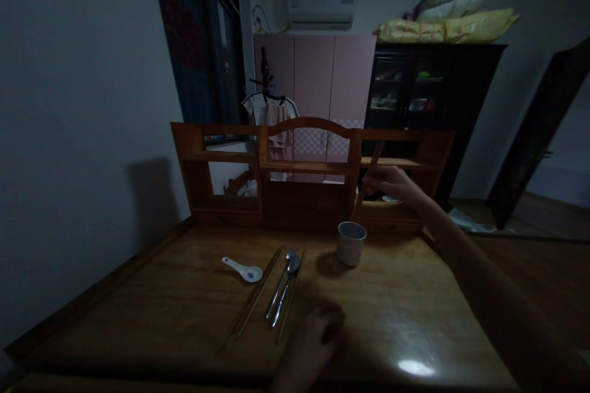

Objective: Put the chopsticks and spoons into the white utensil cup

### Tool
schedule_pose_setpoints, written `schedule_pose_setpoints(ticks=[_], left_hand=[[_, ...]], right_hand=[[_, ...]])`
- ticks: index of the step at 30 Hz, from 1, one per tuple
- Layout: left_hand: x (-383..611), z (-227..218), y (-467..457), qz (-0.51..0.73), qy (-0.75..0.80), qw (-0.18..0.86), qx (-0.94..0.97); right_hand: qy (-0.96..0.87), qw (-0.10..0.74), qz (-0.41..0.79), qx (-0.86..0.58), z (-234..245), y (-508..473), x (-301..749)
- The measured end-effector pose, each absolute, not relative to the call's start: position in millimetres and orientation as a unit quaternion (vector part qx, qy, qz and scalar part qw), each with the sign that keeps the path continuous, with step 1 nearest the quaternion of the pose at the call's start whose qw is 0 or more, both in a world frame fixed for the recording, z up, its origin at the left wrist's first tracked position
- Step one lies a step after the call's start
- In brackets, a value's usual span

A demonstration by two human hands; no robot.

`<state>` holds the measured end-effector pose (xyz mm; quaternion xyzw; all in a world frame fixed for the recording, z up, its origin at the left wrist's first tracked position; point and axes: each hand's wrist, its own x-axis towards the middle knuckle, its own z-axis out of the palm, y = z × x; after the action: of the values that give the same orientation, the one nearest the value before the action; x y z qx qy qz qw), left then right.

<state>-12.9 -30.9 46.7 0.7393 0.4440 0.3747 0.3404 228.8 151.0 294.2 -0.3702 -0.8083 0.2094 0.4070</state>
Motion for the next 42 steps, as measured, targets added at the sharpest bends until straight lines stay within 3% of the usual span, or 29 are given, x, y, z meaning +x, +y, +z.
schedule_pose_setpoints(ticks=[9,17,28,42], left_hand=[[-12.9,59.0,-27.8,0.401,0.441,0.356,0.720],[-13.8,53.9,-24.2,0.414,0.425,0.354,0.723],[-13.8,48.8,-24.0,0.410,0.431,0.349,0.724],[-12.0,47.4,-23.2,0.414,0.426,0.340,0.729]], right_hand=[[-0.802,0.267,0.339,-0.413,225.9,189.1,213.3],[-0.781,0.207,0.415,-0.417,195.3,210.5,222.8],[-0.794,0.220,0.388,-0.413,177.2,228.8,229.4],[-0.760,0.299,0.372,-0.442,166.9,207.1,231.0]])
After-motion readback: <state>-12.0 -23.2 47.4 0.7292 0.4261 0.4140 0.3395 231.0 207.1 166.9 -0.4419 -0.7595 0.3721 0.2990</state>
